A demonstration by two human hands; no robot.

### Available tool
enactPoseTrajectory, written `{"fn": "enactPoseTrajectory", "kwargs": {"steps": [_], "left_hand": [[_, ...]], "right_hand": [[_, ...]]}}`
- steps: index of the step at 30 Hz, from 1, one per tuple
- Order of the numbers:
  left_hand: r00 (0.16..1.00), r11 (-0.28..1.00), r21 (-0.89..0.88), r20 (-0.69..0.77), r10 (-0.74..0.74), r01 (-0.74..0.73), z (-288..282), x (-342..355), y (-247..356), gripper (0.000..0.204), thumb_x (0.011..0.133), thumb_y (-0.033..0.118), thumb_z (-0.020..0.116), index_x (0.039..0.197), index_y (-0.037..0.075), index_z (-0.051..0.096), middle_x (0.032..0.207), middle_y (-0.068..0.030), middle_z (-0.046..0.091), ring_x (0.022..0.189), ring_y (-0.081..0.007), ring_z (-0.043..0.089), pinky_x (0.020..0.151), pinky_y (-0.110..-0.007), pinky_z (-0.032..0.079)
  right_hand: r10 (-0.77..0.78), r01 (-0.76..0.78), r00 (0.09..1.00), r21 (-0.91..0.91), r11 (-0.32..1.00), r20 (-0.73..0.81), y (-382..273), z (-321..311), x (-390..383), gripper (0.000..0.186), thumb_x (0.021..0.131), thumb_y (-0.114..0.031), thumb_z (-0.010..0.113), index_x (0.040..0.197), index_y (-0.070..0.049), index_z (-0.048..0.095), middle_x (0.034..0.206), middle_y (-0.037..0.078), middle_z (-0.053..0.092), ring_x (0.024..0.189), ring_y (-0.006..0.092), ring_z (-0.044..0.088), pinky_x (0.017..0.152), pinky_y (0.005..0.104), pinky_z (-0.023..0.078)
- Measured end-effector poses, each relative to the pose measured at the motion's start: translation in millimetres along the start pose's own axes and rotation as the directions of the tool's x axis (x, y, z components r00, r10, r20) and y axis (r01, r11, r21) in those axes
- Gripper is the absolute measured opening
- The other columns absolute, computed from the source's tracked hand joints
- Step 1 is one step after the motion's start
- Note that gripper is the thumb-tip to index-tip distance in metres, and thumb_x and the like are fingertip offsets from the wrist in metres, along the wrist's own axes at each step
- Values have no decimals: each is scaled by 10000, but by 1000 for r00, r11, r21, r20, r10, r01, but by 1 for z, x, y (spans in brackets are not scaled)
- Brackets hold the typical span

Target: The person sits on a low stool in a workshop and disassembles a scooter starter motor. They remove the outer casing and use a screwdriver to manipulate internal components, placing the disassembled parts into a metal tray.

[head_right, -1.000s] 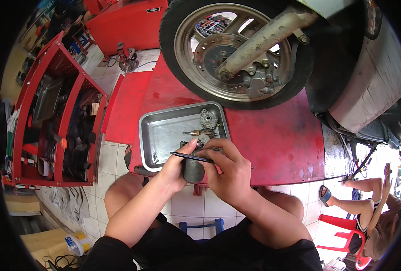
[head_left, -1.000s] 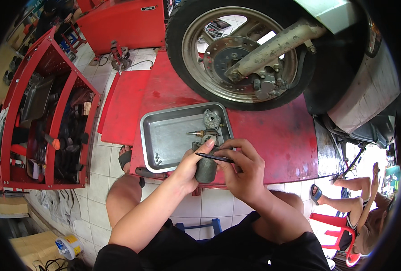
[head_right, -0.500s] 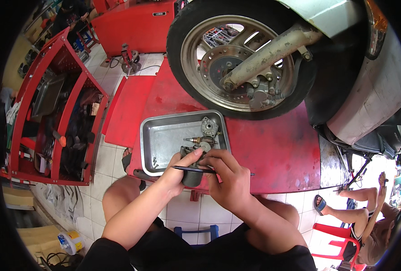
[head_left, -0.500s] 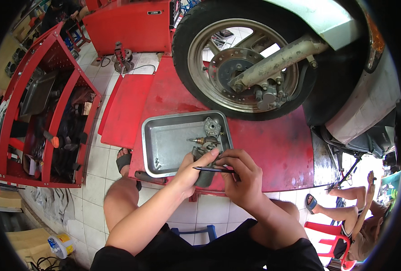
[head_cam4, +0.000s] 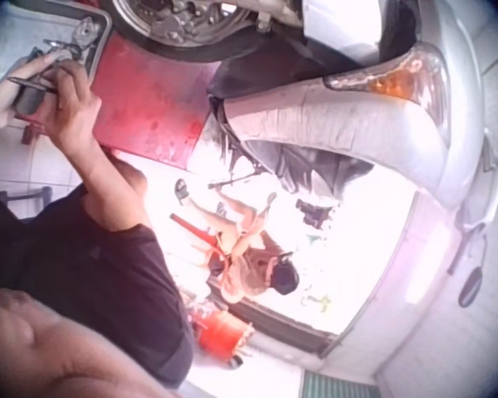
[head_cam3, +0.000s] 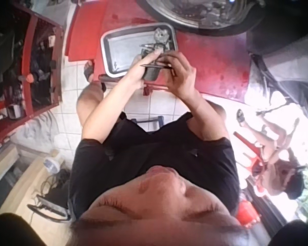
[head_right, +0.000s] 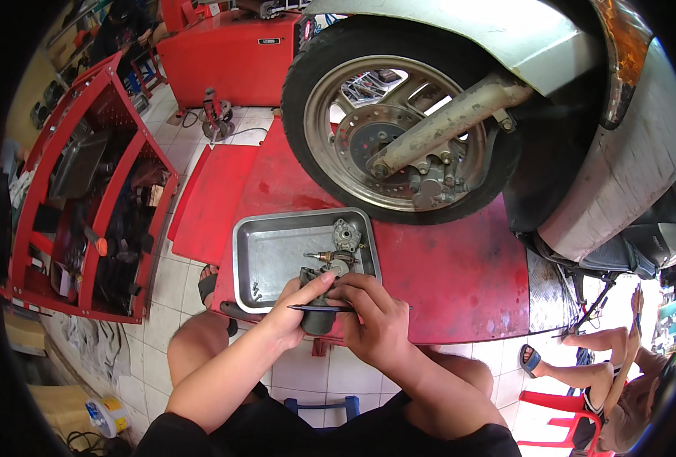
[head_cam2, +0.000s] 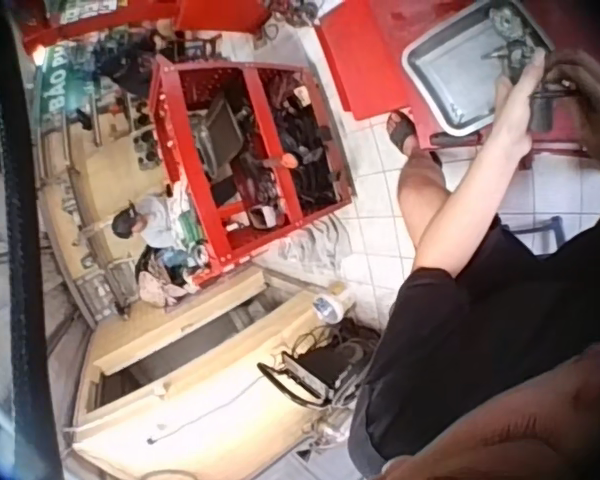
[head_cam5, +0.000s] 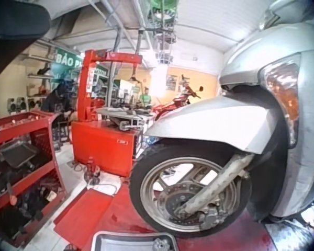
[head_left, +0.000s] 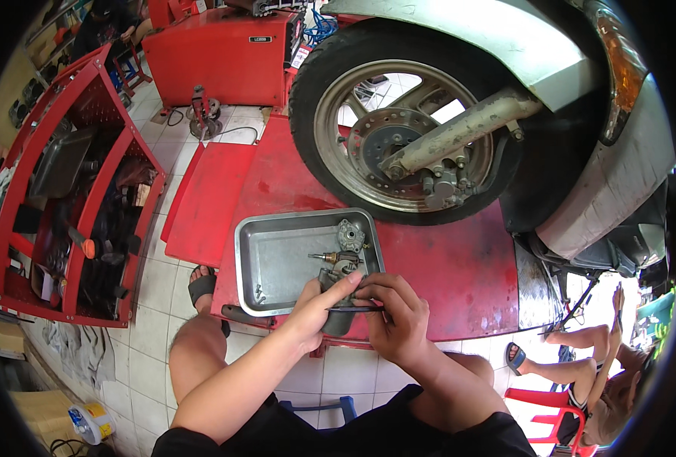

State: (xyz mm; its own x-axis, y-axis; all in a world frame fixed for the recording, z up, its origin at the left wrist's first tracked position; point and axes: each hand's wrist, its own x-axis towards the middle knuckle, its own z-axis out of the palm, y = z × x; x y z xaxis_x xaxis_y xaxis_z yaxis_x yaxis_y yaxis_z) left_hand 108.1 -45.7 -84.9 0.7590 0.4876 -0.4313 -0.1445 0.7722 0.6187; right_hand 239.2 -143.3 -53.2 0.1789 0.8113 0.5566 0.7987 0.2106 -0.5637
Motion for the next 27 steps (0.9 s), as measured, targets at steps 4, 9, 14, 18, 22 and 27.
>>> {"fn": "enactPoseTrajectory", "kwargs": {"steps": [4,9,14,18,22,27], "left_hand": [[1000,999,28,-14,25,-25,2,-3,0,484,894,386,763,1138,-10,626,985,-67,692,885,-122,674,757,-279,526],[999,1000,23,26,20,-21,-2,1,-1,452,902,380,755,1115,-1,636,982,-57,697,855,-122,679,726,-271,531],[998,998,-47,50,-44,46,-4,-2,-1,435,910,370,747,1119,7,627,964,-71,692,848,-115,687,678,-258,538],[1000,1000,-24,3,-6,6,5,-5,0,436,924,393,720,1104,9,615,904,-70,692,751,-121,680,619,-244,528],[996,995,-59,8,-84,85,-4,0,-3,449,914,372,739,1134,0,613,983,-87,691,829,-130,692,667,-258,548],[997,991,-116,32,-68,71,-1,3,-7,462,915,397,731,1136,9,611,980,-89,683,827,-143,697,663,-256,557]], "right_hand": [[-17,17,1000,-26,1000,-24,-1,0,1,272,691,92,663,930,-38,668,1000,84,678,768,241,711,585,327,579],[-59,59,996,4,998,-67,3,4,1,264,694,71,685,934,-40,672,984,81,685,770,246,713,582,326,575],[-25,26,999,28,999,-44,3,4,-1,266,693,53,709,937,-46,671,983,76,686,765,235,711,572,316,568],[15,-14,1000,35,999,-27,5,3,-3,275,698,30,739,950,-51,666,990,72,687,758,224,708,565,313,562],[6,-5,1000,54,999,-28,7,5,-1,270,715,-8,766,960,-54,664,998,62,689,750,216,706,556,312,557],[3,-2,1000,71,997,-12,8,4,-4,255,716,6,803,939,-26,684,989,110,703,805,242,721,638,321,589]]}}
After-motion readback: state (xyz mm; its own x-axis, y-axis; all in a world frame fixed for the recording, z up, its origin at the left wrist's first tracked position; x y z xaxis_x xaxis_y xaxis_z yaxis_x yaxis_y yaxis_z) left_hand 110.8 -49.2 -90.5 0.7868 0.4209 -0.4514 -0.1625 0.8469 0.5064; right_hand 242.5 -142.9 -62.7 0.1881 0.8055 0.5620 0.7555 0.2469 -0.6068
